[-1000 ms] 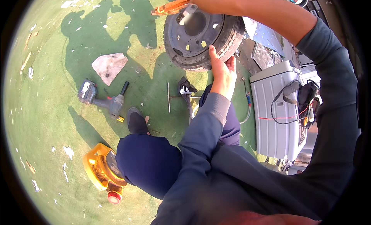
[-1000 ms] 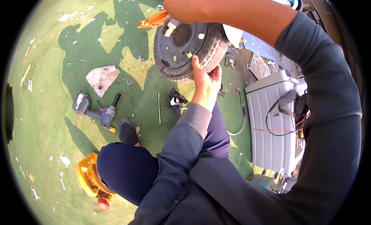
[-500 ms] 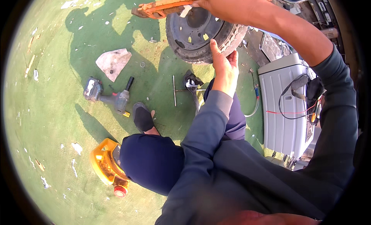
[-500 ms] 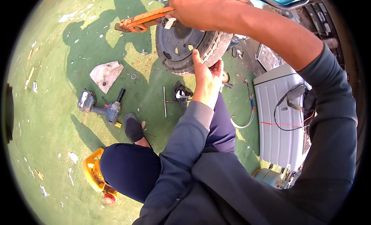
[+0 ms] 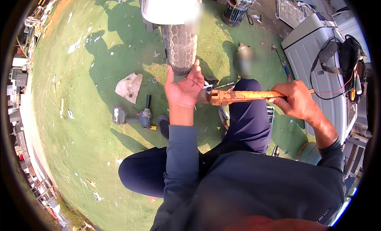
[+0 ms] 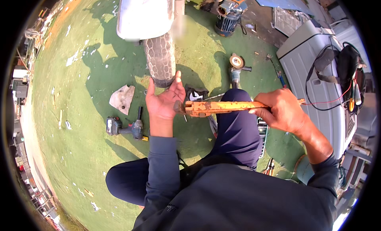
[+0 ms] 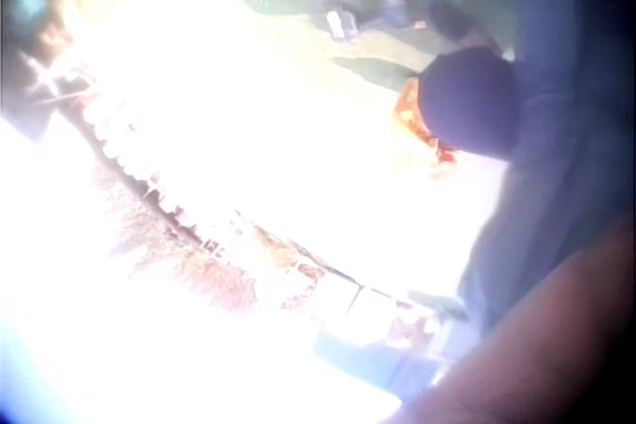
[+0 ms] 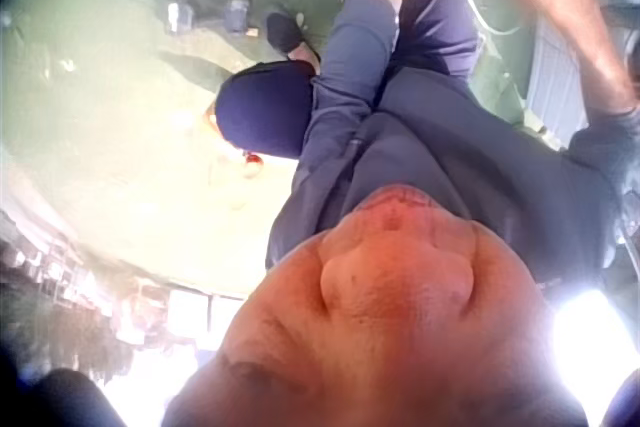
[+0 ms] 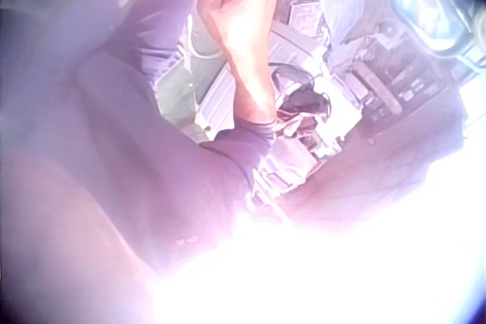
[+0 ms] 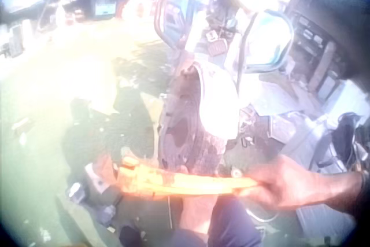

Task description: The person works on a motorcycle wheel while sitting on the ground. They use a cordless impact wrench to remove bolts, a tire lever to pry the tire, pliers to remove a cotter pin, and a yellow bottle to apply lubricant to the axle. The person then uses a screwdriver to adjust components on the wheel hub.

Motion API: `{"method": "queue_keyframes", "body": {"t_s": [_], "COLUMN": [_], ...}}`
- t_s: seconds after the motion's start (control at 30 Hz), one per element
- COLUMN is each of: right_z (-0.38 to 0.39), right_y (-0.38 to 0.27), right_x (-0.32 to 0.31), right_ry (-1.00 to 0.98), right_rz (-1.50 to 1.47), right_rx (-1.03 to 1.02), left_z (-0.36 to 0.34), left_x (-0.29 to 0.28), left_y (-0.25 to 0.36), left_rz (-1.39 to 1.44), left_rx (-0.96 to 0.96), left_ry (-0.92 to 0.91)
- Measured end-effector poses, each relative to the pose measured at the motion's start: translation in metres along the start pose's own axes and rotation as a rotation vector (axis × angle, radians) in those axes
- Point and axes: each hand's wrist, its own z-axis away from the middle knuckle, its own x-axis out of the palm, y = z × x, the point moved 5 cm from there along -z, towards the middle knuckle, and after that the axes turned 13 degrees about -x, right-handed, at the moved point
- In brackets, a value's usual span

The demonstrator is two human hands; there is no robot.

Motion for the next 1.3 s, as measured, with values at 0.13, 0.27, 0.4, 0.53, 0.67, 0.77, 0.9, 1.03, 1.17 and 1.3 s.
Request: {"method": "queue_keyframes", "body": {"t_s": [0.13,0.27,0.4,0.53,0.67,0.77,0.9,1.03,1.17,1.3], "right_z": [0.009,-0.023,-0.053,-0.061,-0.042,-0.03,-0.049,-0.07,-0.086,-0.083], "right_y": [0.039,0.071,0.077,0.067,0.062,0.063,0.041,0.05,0.037,0.021], "right_x": [0.043,0.135,0.219,0.304,0.409,0.441,0.418,0.41,0.371,0.309], "right_ry": [-0.055,-0.028,-0.122,0.073,0.071,-0.315,-0.43,-0.217,-0.212,0.154], "right_rz": [0.133,0.081,-0.104,-0.171,-0.271,-0.325,-0.42,-0.41,-0.6,-0.719], "right_rx": [0.061,0.196,0.309,0.262,0.207,0.24,0.34,0.332,0.297,0.174], "left_z": [0.028,0.054,0.078,0.082,0.068,0.062,0.076,0.072,0.065,0.061], "left_x": [0.02,0.04,0.067,0.082,0.08,0.081,0.078,0.077,0.091,0.093], "left_y": [0.026,0.062,0.101,0.144,0.17,0.186,0.191,0.184,0.167,0.176], "left_rz": [-0.108,-0.408,-0.798,-1.104,-1.14,-1.182,-1.201,-1.224,-1.375,-1.37], "left_rx": [0.078,0.272,0.482,0.761,0.813,0.78,0.789,0.809,0.845,0.903], "left_ry": [0.211,0.506,0.89,1.018,0.986,0.969,0.998,1.041,1.033,0.997]}}
